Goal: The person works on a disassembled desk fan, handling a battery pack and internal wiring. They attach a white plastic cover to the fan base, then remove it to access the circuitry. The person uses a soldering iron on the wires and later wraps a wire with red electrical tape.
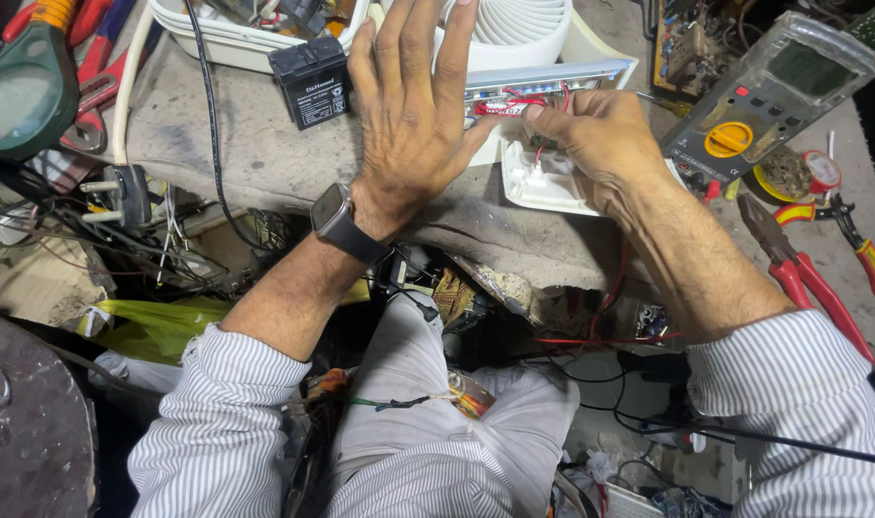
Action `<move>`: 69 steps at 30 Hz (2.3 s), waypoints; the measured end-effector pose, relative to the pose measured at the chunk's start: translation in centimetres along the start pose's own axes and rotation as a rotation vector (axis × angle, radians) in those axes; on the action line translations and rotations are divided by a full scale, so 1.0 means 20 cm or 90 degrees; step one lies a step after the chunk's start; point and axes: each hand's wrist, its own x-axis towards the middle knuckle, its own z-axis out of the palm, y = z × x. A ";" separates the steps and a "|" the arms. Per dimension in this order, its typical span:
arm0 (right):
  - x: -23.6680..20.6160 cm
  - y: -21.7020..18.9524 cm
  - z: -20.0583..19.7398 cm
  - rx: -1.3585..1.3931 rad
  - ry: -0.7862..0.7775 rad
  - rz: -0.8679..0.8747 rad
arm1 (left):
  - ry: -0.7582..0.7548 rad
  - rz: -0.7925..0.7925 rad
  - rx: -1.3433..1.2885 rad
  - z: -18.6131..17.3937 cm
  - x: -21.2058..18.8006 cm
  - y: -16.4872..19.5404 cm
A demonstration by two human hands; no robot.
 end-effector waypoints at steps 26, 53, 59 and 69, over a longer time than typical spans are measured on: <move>0.05 0.07 0.05 -0.040 -0.002 -0.073 | -0.039 -0.012 -0.066 -0.05 0.01 0.00; 0.05 0.05 -0.05 -0.092 -0.025 -0.080 | -0.019 -0.014 -0.019 -0.08 0.06 0.06; 0.03 0.03 -0.02 -0.119 -0.004 -0.116 | -0.022 -0.017 -0.035 -0.10 0.06 0.07; -0.01 -0.01 0.00 -0.548 0.181 -0.200 | -0.043 -0.023 -0.077 -0.10 0.06 0.08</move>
